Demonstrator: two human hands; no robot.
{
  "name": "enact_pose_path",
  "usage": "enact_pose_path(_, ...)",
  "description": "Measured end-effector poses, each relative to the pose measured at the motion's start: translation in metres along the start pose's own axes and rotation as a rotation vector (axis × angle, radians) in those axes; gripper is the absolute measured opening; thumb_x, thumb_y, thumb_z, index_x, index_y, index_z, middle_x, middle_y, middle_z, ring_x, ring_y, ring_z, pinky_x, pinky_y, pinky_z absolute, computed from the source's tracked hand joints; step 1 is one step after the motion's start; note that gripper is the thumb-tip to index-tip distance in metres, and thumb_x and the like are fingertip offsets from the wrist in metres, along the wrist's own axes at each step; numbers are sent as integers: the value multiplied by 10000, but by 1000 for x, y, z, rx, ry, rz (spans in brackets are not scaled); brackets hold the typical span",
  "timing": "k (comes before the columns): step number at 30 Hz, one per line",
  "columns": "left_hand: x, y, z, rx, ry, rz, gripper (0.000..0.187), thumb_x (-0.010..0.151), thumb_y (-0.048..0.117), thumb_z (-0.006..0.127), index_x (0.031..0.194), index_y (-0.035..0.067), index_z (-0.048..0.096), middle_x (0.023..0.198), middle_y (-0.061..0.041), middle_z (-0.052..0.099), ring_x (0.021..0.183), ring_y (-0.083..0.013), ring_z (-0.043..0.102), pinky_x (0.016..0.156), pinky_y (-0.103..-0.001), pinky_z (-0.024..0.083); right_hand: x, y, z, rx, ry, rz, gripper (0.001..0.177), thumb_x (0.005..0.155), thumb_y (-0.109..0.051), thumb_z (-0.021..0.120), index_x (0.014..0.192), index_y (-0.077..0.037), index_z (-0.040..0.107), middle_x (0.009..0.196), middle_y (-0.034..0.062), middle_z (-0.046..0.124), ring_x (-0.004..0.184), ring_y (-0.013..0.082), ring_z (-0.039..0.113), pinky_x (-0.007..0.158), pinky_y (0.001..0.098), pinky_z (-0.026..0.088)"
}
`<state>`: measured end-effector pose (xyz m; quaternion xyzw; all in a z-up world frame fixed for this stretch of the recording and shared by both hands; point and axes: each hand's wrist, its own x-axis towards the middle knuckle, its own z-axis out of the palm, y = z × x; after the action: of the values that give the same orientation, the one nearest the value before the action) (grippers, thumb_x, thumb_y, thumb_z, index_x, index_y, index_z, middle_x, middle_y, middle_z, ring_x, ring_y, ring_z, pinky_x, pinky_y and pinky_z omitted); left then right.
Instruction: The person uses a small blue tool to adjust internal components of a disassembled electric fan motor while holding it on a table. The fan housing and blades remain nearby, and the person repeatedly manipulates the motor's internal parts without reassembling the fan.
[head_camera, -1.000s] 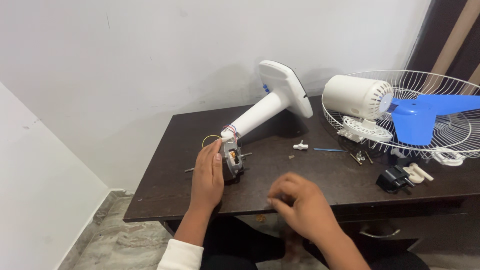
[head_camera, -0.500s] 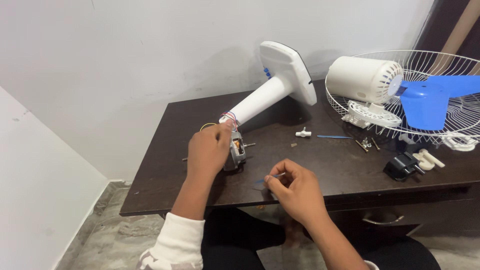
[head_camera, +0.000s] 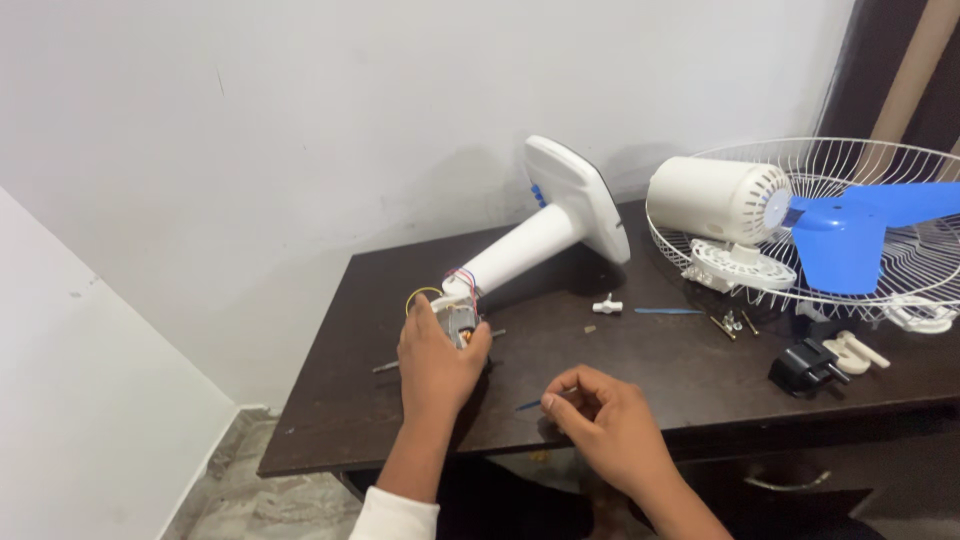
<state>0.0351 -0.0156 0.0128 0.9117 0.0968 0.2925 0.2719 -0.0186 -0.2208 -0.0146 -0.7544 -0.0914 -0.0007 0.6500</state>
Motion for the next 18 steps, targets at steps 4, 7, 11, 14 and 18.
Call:
enact_pose_path(4,-14,-1,-1,-41,109,120,850,806,372,745,1420,-117,419,1421,-311,496,1344,-437,465,1105,-485,374,3,2,-1,-9,1,79,154,862,-195,727,907,-52,759,740,40,806,697,110,778,656,257,591)
enact_pose_path(7,-17,-3,-2,-110,167,146,771,797,341,743,1381,-93,485,1384,-288,538,1301,-426,511,1072,-485,406,5,5,-2,20,52,15,150,867,-192,735,917,-53,762,745,58,788,694,132,742,645,262,567)
enact_pose_path(11,-18,-21,-13,-258,170,82,619,812,319,720,1301,-36,586,1333,-216,612,1221,-371,606,1022,-453,478,5,14,1,118,80,-20,182,898,-171,710,980,-21,773,780,79,790,710,145,717,630,276,542)
enact_pose_path(14,-14,-28,-18,-309,179,142,564,820,296,721,1269,-29,616,1292,-188,645,1196,-347,633,1004,-438,496,10,15,-2,146,106,-11,221,897,-162,682,1043,-31,785,855,58,829,754,122,765,646,264,573)
enact_pose_path(18,-14,-37,-18,-361,150,171,543,810,257,729,1263,-25,625,1267,-180,654,1162,-321,645,974,-422,503,11,18,2,131,119,28,247,906,-135,671,1099,-37,790,917,64,843,764,124,759,652,261,583)
